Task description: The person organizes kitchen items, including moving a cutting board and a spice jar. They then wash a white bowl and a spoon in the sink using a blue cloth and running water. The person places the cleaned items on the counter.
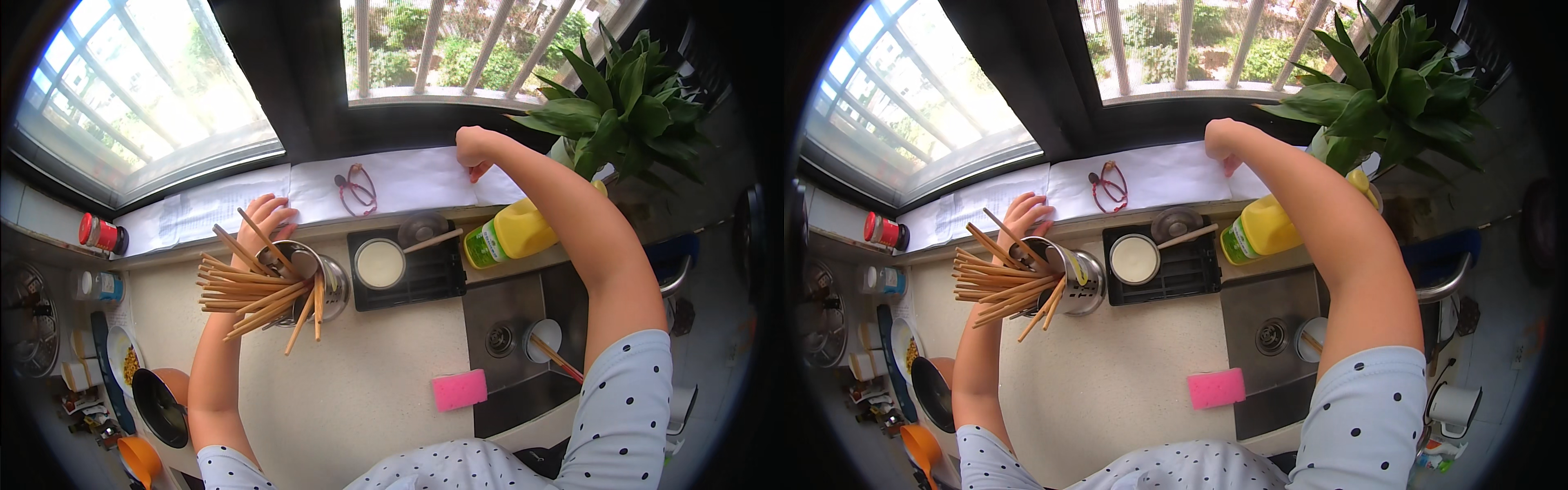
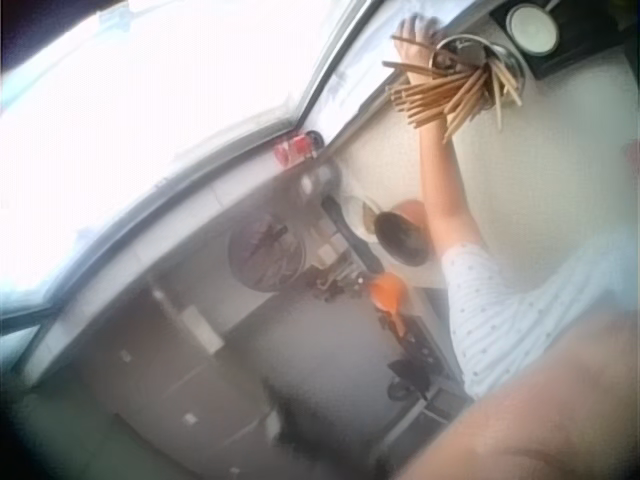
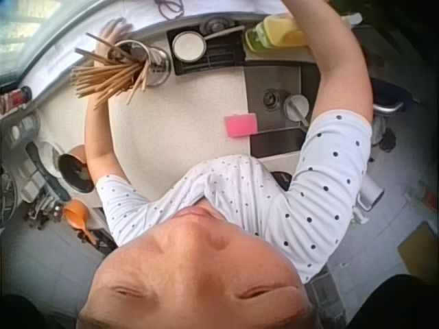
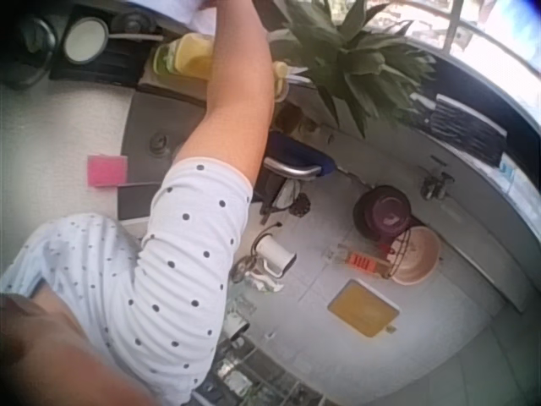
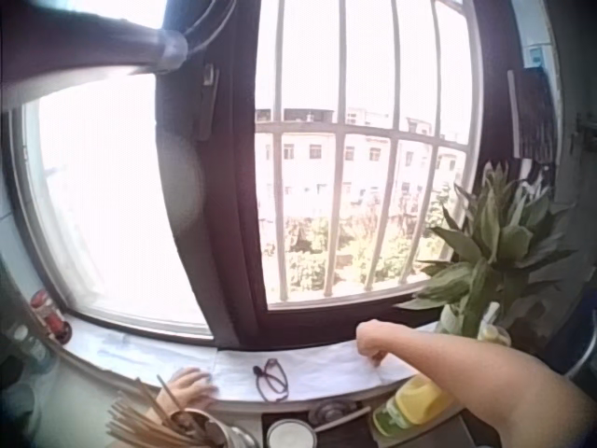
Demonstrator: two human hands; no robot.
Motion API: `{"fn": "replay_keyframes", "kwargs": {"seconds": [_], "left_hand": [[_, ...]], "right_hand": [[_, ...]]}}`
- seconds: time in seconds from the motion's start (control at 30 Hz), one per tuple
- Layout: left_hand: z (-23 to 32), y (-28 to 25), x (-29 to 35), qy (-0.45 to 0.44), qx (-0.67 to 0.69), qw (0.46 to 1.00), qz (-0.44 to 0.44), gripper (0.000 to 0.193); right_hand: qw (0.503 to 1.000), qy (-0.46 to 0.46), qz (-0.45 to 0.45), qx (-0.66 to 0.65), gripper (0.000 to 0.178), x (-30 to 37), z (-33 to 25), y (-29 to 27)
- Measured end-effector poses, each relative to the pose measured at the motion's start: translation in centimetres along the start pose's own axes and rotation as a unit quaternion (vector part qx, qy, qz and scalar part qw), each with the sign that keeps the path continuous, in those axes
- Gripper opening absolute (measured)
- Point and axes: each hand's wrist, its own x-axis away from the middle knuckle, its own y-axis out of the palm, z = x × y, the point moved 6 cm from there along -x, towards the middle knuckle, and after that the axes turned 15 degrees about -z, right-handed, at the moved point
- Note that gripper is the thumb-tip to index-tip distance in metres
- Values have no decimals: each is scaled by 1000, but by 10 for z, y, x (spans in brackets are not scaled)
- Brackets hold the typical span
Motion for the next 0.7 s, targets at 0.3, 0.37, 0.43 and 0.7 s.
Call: {"fn": "replay_keyframes", "kwargs": {"seconds": [0.3,0.37,0.43,0.7], "left_hand": [[-16,-3,4,-60,79,995,20,20],[-28,-3,8,-64,108,991,46,14],[-34,-5,10,-61,116,989,65,12],[-4,-15,5,-79,135,985,69,20]], "right_hand": [[999,22,4,28,23,7,1,-2],[999,19,2,33,22,10,-3,-1],[999,13,-2,46,22,9,-4,-1],[998,33,-11,51,20,6,-1,-3]]}}
